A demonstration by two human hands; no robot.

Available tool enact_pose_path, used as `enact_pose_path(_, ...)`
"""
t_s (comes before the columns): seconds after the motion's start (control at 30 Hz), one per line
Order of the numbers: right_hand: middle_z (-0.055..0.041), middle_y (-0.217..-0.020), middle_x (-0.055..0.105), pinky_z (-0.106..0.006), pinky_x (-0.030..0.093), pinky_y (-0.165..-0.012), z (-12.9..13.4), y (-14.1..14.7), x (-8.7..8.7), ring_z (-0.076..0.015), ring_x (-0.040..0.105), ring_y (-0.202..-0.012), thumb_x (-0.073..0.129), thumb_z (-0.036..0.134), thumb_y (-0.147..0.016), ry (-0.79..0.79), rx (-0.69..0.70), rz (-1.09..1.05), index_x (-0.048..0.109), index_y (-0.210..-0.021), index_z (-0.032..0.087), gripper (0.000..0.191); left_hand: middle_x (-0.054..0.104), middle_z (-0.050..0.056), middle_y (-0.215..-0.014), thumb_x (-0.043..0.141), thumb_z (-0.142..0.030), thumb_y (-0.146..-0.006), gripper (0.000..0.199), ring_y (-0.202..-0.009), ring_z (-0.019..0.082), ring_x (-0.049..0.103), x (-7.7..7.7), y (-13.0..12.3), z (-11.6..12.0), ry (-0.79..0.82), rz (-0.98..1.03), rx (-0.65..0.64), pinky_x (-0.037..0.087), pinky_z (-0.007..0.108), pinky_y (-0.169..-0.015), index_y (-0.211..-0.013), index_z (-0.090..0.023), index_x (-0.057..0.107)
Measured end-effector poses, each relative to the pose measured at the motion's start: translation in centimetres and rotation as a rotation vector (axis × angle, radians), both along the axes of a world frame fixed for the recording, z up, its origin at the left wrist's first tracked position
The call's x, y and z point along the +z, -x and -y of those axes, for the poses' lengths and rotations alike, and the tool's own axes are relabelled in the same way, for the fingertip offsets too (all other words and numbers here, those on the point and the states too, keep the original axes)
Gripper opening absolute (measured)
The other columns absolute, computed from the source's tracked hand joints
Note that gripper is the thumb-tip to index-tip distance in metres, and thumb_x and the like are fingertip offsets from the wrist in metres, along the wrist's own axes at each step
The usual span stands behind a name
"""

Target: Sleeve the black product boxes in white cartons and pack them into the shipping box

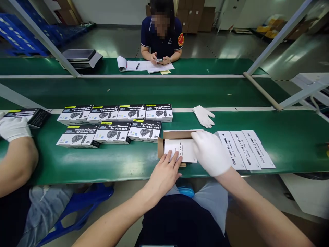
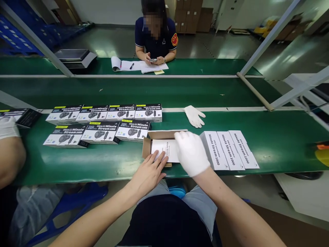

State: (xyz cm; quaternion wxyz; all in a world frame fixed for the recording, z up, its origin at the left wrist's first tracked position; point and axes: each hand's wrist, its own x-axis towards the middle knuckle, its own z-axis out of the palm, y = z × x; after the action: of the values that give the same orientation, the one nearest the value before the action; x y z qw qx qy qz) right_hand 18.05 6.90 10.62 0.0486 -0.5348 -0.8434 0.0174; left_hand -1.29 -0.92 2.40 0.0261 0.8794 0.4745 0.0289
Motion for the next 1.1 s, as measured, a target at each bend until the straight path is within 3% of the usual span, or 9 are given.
enact_pose_path(0.13, -0.0134, -0.130, 0.067, -0.045, 0.045, -0.111, 3.1, -3.6, -3.4, -0.0279, 0.060, -0.124, 0.040, 0.026, -0.107, -0.234, -0.241, -0.586, 0.062, -0.131, 0.017, 0.034, 0.038, 0.010, -0.168, 0.041, -0.043, -0.108, 0.054, -0.156, 0.043, 0.027, 1.0, -1.4, -1.4, -0.026, 0.053, -0.034, 0.033, 0.064, -0.122, -0.157, -0.020, 0.045)
enact_pose_path(0.3, -0.0141, -0.133, 0.067, -0.048, 0.050, -0.110, 3.2, -4.8, -9.7, -0.0267, 0.065, -0.122, 0.045, 0.038, -0.105, 0.053, -0.453, -1.086, 0.061, -0.134, 0.018, 0.038, 0.027, 0.007, -0.173, 0.037, -0.078, -0.096, 0.087, -0.160, 0.044, 0.015, -0.9, -3.0, -2.8, 0.017, 0.070, -0.010, 0.021, 0.075, -0.123, -0.162, -0.023, 0.037)
enact_pose_path(0.43, -0.0130, -0.151, 0.056, -0.050, 0.039, -0.122, 0.9, -4.1, -12.6, -0.0288, 0.053, -0.139, 0.050, 0.052, -0.103, 0.230, -0.364, -1.255, 0.054, -0.147, 0.020, 0.055, 0.022, 0.008, -0.174, 0.042, -0.080, -0.093, 0.091, -0.161, 0.044, 0.010, -2.5, -3.8, -3.0, 0.017, 0.042, 0.038, 0.018, 0.076, -0.123, -0.164, -0.024, 0.034)
enact_pose_path(0.63, -0.0090, -0.158, 0.049, -0.048, 0.028, -0.129, -1.3, -3.4, -13.6, -0.0272, 0.042, -0.149, 0.052, 0.062, -0.102, 0.375, -0.164, -1.322, 0.052, -0.151, 0.022, 0.063, 0.032, 0.013, -0.170, 0.055, -0.060, -0.099, 0.075, -0.159, 0.040, 0.021, 0.5, -1.8, -1.3, -0.107, 0.174, 0.013, 0.025, 0.068, -0.126, -0.161, -0.022, 0.038)
enact_pose_path(0.7, -0.0087, -0.159, 0.048, -0.048, 0.028, -0.129, -1.5, -3.7, -13.6, -0.0270, 0.041, -0.149, 0.052, 0.061, -0.103, 0.380, -0.151, -1.320, 0.051, -0.151, 0.022, 0.062, 0.046, 0.017, -0.160, 0.053, -0.038, -0.105, 0.053, -0.153, 0.034, 0.035, 1.1, 0.5, -0.3, -0.237, 0.364, 0.134, 0.033, 0.058, -0.124, -0.154, -0.019, 0.047)
enact_pose_path(0.77, -0.0079, -0.160, 0.046, -0.047, 0.028, -0.129, -1.8, -3.9, -13.6, -0.0265, 0.040, -0.150, 0.052, 0.060, -0.103, 0.410, -0.119, -1.329, 0.049, -0.153, 0.023, 0.062, 0.059, 0.017, -0.144, 0.046, -0.026, -0.107, 0.039, -0.139, 0.029, 0.052, 0.8, 3.1, 0.3, -0.302, 0.589, 0.408, 0.043, 0.051, -0.117, -0.143, -0.018, 0.057)
enact_pose_path(0.87, -0.0078, -0.161, 0.044, -0.045, 0.030, -0.128, -2.1, -3.8, -13.7, -0.0265, 0.040, -0.150, 0.053, 0.059, -0.102, 0.476, -0.025, -1.349, 0.048, -0.153, 0.024, 0.062, 0.068, 0.015, -0.125, 0.045, -0.037, -0.107, 0.035, -0.120, 0.027, 0.064, -1.3, 5.3, 0.0, -0.022, 0.929, 0.724, 0.051, 0.046, -0.105, -0.125, -0.018, 0.069)
enact_pose_path(0.97, -0.0097, -0.160, 0.046, -0.047, 0.036, -0.125, -2.0, -3.4, -14.1, -0.0281, 0.045, -0.147, 0.059, 0.055, -0.099, 0.507, 0.006, -1.336, 0.047, -0.151, 0.023, 0.063, 0.072, 0.011, -0.110, 0.061, -0.050, -0.097, 0.038, -0.101, 0.023, 0.069, -3.5, 5.1, -0.8, 0.319, 1.244, 0.769, 0.056, 0.038, -0.092, -0.112, -0.017, 0.071)
enact_pose_path(1.1, -0.0122, -0.148, 0.057, -0.053, 0.043, -0.117, -1.8, -2.8, -13.7, -0.0328, 0.056, -0.134, 0.073, 0.042, -0.085, 0.474, -0.138, -1.107, 0.053, -0.143, 0.021, 0.066, 0.067, 0.007, -0.109, 0.085, -0.044, -0.077, 0.066, -0.069, 0.011, 0.060, -4.4, 3.7, -1.9, 0.416, 1.304, 0.752, 0.051, 0.025, -0.063, -0.132, -0.019, 0.059)
